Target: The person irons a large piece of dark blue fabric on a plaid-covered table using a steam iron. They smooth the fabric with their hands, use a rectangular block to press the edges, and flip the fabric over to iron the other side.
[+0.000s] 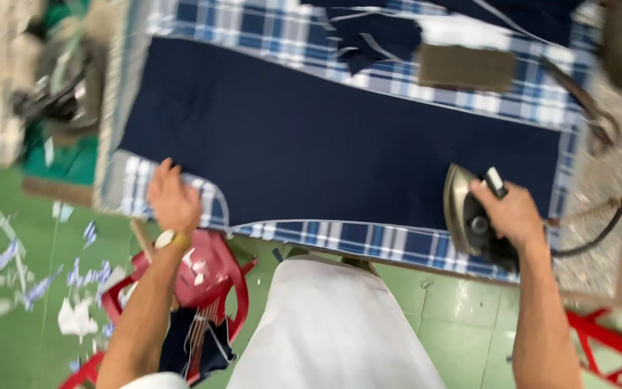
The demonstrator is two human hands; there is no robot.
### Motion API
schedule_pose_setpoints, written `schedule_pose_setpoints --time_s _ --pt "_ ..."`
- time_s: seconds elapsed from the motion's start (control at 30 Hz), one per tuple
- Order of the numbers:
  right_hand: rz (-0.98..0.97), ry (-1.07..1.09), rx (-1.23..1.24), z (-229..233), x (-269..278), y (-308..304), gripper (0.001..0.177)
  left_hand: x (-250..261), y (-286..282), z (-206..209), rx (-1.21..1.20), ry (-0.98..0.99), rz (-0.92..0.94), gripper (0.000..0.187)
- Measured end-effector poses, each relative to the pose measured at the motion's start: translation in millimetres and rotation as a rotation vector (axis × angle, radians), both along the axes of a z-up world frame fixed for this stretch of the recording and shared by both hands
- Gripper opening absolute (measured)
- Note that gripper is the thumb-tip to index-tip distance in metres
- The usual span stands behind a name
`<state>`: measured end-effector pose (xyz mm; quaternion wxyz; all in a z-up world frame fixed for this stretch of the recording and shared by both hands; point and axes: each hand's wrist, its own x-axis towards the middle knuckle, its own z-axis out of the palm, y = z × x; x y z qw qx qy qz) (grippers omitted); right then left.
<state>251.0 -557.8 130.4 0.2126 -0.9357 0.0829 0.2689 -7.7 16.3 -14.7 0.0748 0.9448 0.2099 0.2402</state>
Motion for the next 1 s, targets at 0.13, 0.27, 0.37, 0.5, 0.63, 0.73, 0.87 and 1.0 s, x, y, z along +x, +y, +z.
schedule_pose_setpoints --time_s 0.13,0.27,0.37,0.5,0.63,0.73,0.87,1.0 --pt "0.141 0.066 -0.007 13 -38 93 0.057 4 -1 -11 0.074 0.085 0.059 0.048" --pt "0.359 0.093 -0.007 26 -68 181 0.061 5 -3 -15 0.176 0.16 0.069 0.049" --pt "0.433 0.075 0.076 45 -76 247 0.065 8 -4 -17 0.192 0.205 0.079 0.051" --pt "0.586 -0.001 0.081 9 -43 303 0.07 11 -6 -20 0.226 0.202 0.109 0.051" --pt "0.654 -0.186 0.144 -44 19 353 0.062 11 -5 -26 0.275 0.121 0.095 0.049" --pt "0.671 -0.242 0.187 -31 43 397 0.065 11 -6 -27 0.289 0.126 0.098 0.048" --pt "0.65 -0.299 0.219 -49 89 433 0.06 11 -7 -31 0.234 0.192 0.1 0.046" --pt "0.599 -0.273 0.295 -55 106 440 0.057 10 -6 -30 0.2 0.241 0.104 0.047"
